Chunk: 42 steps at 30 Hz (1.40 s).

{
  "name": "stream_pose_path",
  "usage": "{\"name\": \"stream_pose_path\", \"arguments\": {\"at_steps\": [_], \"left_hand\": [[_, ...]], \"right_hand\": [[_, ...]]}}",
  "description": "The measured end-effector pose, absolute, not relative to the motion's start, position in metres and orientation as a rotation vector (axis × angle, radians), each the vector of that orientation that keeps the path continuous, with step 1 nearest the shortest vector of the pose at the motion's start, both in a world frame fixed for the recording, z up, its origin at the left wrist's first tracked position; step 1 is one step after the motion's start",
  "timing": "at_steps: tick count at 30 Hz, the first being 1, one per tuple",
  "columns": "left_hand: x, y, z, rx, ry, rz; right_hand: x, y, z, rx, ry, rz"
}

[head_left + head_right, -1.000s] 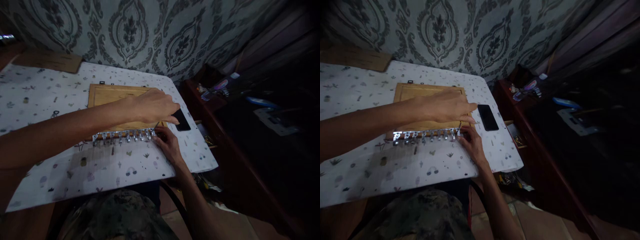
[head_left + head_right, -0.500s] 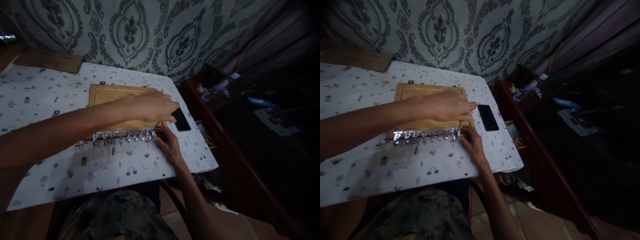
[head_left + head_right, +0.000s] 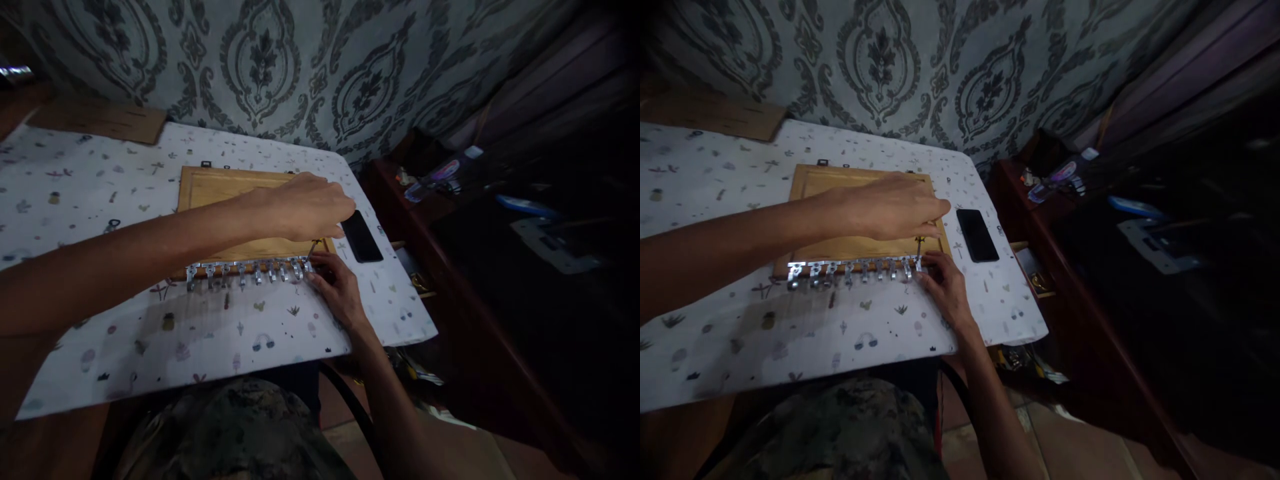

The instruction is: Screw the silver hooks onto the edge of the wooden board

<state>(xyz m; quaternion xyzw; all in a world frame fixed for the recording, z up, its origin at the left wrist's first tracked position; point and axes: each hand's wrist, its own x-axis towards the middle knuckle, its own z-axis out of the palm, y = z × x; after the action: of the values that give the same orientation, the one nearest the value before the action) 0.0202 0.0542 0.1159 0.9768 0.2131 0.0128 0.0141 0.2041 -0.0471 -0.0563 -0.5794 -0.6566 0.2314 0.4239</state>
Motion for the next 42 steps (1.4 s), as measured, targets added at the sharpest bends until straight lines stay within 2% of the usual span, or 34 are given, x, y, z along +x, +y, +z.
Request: {"name": "stream_pose_path", "arguments": {"at_steps": [10, 19, 24, 42], "left_hand": [[0.025, 0.051, 0.121, 3.056, 0.513, -0.089], [0.017, 0.051, 0.116, 2.982, 0.577, 0.021], [0.021, 0.052, 0.118, 2.967, 0.477, -0.081], [0.031, 0.067, 0.112, 2.965, 0.476, -0.045]], "right_hand": [[0.204, -0.048, -0.055, -1.462, -1.636, 0.59], [0.203, -0.048, -0.054, -1.475, -1.628, 0.613], [0.201, -0.049, -0.053, -1.482, -1.611, 0.619], [0.205, -0.049, -0.056, -1.477, -1.66, 0.609]]}}
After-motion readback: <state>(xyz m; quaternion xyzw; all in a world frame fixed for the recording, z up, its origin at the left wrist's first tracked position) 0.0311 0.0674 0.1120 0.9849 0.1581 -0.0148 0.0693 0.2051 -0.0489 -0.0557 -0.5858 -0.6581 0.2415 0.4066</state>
